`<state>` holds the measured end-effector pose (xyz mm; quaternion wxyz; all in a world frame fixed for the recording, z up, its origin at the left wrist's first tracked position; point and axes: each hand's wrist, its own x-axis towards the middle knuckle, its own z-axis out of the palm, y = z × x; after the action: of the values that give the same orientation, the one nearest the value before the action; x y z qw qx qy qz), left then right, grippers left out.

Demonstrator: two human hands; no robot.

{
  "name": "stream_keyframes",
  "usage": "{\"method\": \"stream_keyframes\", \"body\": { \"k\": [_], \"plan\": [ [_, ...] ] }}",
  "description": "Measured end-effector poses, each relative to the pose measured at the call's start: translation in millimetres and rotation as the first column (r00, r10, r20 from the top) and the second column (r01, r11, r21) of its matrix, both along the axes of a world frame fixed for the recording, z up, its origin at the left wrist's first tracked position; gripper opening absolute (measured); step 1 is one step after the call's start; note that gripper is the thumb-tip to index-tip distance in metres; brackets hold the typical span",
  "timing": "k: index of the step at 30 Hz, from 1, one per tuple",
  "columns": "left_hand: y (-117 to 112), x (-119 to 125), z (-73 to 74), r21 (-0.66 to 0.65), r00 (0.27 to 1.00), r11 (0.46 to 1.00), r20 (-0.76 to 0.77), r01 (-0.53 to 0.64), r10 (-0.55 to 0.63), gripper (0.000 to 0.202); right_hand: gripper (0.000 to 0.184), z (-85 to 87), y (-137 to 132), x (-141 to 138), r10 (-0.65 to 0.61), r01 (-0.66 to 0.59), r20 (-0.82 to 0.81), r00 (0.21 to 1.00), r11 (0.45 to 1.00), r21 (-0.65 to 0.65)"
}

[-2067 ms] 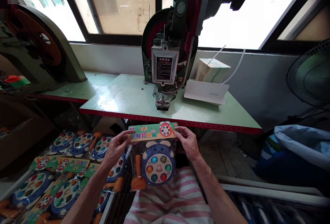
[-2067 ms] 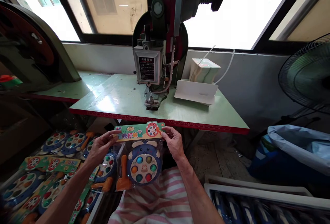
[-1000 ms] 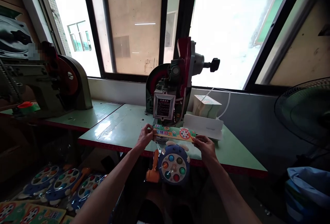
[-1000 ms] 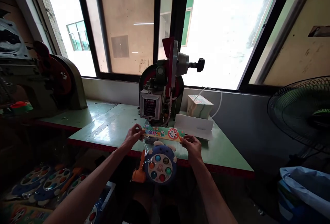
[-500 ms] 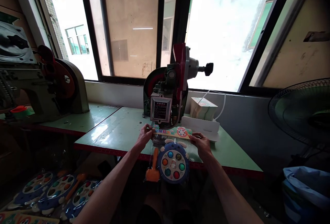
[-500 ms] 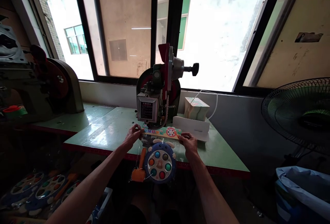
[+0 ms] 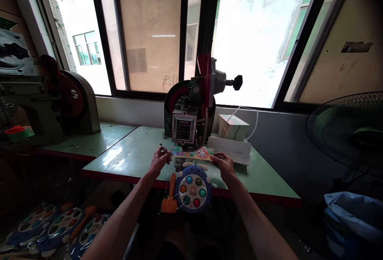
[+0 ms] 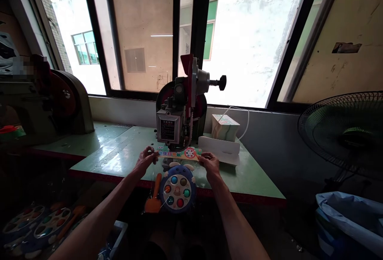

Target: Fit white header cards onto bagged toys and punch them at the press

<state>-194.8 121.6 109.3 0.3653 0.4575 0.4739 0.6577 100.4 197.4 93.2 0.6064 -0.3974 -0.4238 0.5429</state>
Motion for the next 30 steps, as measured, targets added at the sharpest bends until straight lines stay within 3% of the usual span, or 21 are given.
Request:
{"method": "stream_keyframes", "body": {
  "k": [6, 12, 18, 21, 25, 27, 30],
  "plan": [
    [-22.0, -33.6, 7.4, -0.005, 0.997, 0.997, -0.007, -0.071, 0.071, 0.042, 0.046, 0.9, -0.1, -42.2, 0.066, -0.066, -0.015, 0.998, 0.998, 0.021],
    [-21.3, -33.0, 7.4, -0.025, 0.996, 0.996, 0.021, -0.085, 0.086, 0.045, 0.047, 0.0, 2.5, -41.4, 0.084, -0.084, 0.0, 0.996, 0.996, 0.014],
    [-24.8, -32.7, -2.2, -0.1, 0.984, 0.988, 0.121, -0.115, 0.127, 0.049, 0.05, -5.3, 1.2, -42.2, 0.078, -0.078, -0.014, 0.997, 0.997, -0.003],
    [-30.7, -21.0, -6.1, -0.158, 0.979, 0.986, 0.19, -0.049, 0.079, 0.047, 0.052, -7.5, 1.4, -46.3, 0.059, -0.061, -0.042, 0.997, 0.998, -0.032],
    [-34.9, 1.2, -2.4, -0.266, 0.943, 0.939, 0.307, 0.218, -0.132, 0.043, 0.053, -6.7, -1.3, -49.5, 0.029, -0.034, -0.083, 0.996, 0.997, -0.07],
    [-35.0, 6.5, 1.3, -0.267, 0.934, 0.94, 0.337, 0.214, -0.117, 0.037, 0.051, -6.2, -10.1, -49.1, 0.054, -0.06, -0.086, 0.995, 0.996, -0.072],
    [-39.0, 2.1, 5.3, -0.251, 0.937, 0.961, 0.349, 0.117, -0.023, 0.028, 0.049, -9.5, -33.6, -50.7, 0.263, -0.263, 0.001, 0.965, 0.964, -0.041]
  ]
}}
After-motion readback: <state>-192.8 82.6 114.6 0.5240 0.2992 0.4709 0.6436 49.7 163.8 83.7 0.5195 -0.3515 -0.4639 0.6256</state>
